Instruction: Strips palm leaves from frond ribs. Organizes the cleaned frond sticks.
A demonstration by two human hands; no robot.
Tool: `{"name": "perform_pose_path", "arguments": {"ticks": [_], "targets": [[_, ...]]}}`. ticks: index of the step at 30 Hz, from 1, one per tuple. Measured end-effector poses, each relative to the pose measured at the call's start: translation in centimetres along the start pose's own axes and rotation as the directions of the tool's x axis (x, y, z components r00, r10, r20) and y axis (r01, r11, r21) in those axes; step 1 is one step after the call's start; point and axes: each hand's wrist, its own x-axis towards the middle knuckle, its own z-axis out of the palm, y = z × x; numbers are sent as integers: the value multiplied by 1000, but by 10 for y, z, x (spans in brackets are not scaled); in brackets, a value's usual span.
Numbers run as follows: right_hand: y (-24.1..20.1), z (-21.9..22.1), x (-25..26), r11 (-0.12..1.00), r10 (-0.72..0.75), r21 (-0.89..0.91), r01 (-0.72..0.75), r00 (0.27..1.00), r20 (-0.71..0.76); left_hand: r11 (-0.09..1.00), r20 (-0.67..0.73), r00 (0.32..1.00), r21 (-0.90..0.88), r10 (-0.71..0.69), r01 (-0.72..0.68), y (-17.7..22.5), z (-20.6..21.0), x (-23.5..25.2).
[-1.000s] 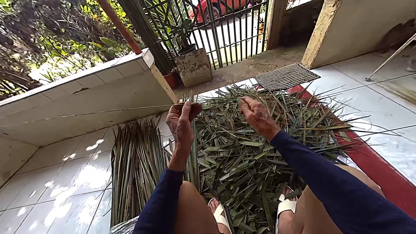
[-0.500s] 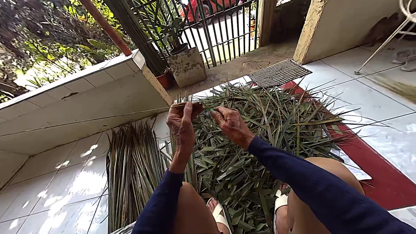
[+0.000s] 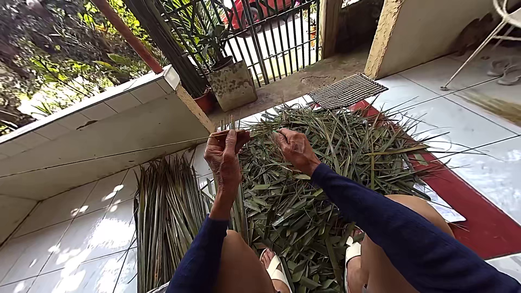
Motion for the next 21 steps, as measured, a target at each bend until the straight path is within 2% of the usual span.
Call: {"name": "perform_pose_path", "arguments": {"ticks": [3,7,12,14,16,18,21], "targets": [[12,-1,6,999,50,9,-50,999,-4,1000,-15,1000,0,-8,8,1,-2,1],[28,0,13,988,134,-69,-136,990,-32,1000,-38,999,6,-4,4,3,-7,4],[65,-18,23,943,292,-169,-288,957,-5,1000,-64,998,23,21,-20,11,-17,5],[73,-32,26,938,308,-152,-311,950,-42,999,-42,999,36,35,-33,10,-22,6],[65,-52,27,958,262,-91,-274,957,-121,998,-8,999,42,45,-44,8,-27,5],[45,-67,25,987,156,-10,-161,971,-180,998,34,998,40,50,-51,6,-28,3],[12,-73,17,995,-67,58,76,988,-140,998,128,991,37,45,-50,5,-22,1]]}}
